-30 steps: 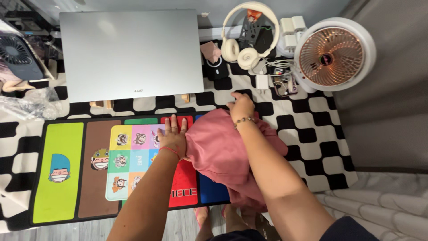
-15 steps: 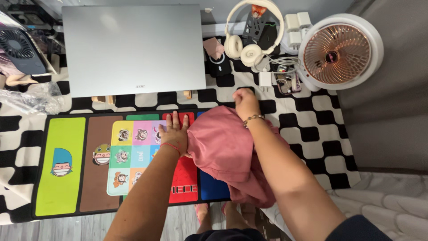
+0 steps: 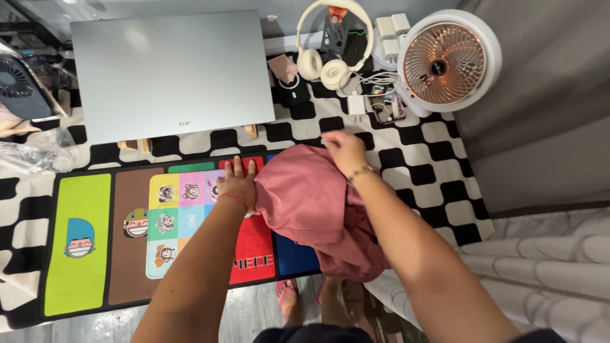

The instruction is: The person wipes a desk surface and several items using a pink cloth. They clean multiple colorful mousepads, a laptop, a keyboard, a computer mouse, and a tablet, moving items aside as needed to reach the desk surface.

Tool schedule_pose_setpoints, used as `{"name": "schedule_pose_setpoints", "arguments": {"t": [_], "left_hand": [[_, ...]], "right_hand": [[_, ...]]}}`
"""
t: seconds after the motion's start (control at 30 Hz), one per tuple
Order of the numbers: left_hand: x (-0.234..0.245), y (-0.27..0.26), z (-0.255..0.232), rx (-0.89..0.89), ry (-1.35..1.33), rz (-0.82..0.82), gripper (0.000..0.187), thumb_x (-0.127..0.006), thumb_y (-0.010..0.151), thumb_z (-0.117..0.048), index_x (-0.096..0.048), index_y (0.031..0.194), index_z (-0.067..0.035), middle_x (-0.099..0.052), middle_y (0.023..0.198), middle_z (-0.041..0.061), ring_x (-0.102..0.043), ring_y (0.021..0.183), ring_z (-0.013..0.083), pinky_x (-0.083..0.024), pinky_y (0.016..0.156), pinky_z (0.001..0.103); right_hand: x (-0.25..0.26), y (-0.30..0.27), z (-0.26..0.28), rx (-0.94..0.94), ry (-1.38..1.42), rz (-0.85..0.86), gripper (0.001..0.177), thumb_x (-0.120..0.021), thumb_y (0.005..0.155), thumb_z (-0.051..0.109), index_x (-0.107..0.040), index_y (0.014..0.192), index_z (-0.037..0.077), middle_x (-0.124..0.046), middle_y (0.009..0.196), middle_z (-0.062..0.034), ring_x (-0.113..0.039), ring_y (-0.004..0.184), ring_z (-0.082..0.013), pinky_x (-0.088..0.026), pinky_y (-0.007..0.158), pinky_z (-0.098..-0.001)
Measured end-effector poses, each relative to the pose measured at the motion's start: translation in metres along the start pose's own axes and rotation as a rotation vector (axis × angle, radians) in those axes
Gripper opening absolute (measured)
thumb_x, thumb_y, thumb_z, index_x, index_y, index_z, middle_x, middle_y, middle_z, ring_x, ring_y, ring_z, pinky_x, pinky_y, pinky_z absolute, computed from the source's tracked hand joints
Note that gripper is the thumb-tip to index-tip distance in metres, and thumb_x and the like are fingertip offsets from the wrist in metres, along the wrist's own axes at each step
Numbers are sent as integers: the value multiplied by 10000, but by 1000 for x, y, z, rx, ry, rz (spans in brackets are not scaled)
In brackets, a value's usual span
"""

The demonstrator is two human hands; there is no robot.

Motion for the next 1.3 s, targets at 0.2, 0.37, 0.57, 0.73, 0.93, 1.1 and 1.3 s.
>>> {"name": "schedule_pose_setpoints", "arguments": {"t": [0.2, 0.37, 0.57, 0.73, 0.93, 1.1, 1.3], "left_hand": [[1, -4, 1, -5, -16, -2, 1467, -969, 613, -563, 11, 1656, -240, 65, 1722, 175, -38, 1579, 398, -278, 1195, 589], [3, -7, 3, -13, -48, -7, 1460, -968, 623, -544, 19, 1656, -242, 57, 1723, 163, -21, 1586, 380, -230, 1210, 603], [2, -7, 4, -9, -61, 1, 1465, -966, 619, -545, 25, 1657, -249, 61, 1726, 155, -17, 1586, 375, -212, 1219, 605], [3, -7, 5, -21, -61, 6, 1459, -964, 625, -550, 26, 1654, -250, 75, 1724, 157, 3, 1587, 376, -201, 1217, 613], [5, -10, 6, -40, -80, 13, 1458, -967, 621, -549, 21, 1652, -256, 84, 1722, 162, 23, 1588, 385, -201, 1211, 631], [6, -9, 6, -45, -52, 16, 1443, -937, 645, -586, 38, 1658, -263, 86, 1723, 157, 2, 1584, 387, -220, 1203, 637], [0, 2, 19, -95, -102, -66, 1248, -866, 739, -551, -32, 1635, -307, 10, 1722, 134, -70, 1575, 372, -264, 1187, 621]], "right_hand": [[-57, 47, -4, 229, -129, -11, 301, -799, 738, 51, -796, 1034, 103, -702, 1039, -167, -683, 877, -340, -566, 767, -386], [-77, 50, -19, 74, -139, 9, 36, -784, 797, 74, -773, 812, 106, -721, 942, -122, -701, 863, -333, -568, 780, -407], [-75, 60, -57, -59, -69, -76, 43, -682, 896, 46, -720, 877, 52, -702, 928, -161, -698, 829, -319, -567, 782, -397], [-17, 38, -57, -285, 113, -40, 134, -617, 1004, 154, -679, 1053, 46, -678, 862, -125, -634, 747, -234, -528, 701, -381], [107, -89, -52, -285, -22, 10, 221, -537, 1062, 242, -610, 1046, 34, -592, 769, -43, -560, 667, -146, -477, 623, -320], [191, -213, -37, -534, -111, 128, 250, -460, 1057, 280, -551, 1019, 51, -606, 671, -151, -593, 606, -283, -501, 599, -411], [212, -293, -12, -762, -581, 349, 340, -484, 1068, 350, -662, 1021, 64, -719, 895, -248, -711, 876, -434, -543, 852, -513]]}}
Point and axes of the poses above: each hand's wrist, its own y-axis towards the middle knuckle, its own x-axis out of the back of the hand, z = x × y, the point moved 2 cm from there along y, towards the middle knuckle
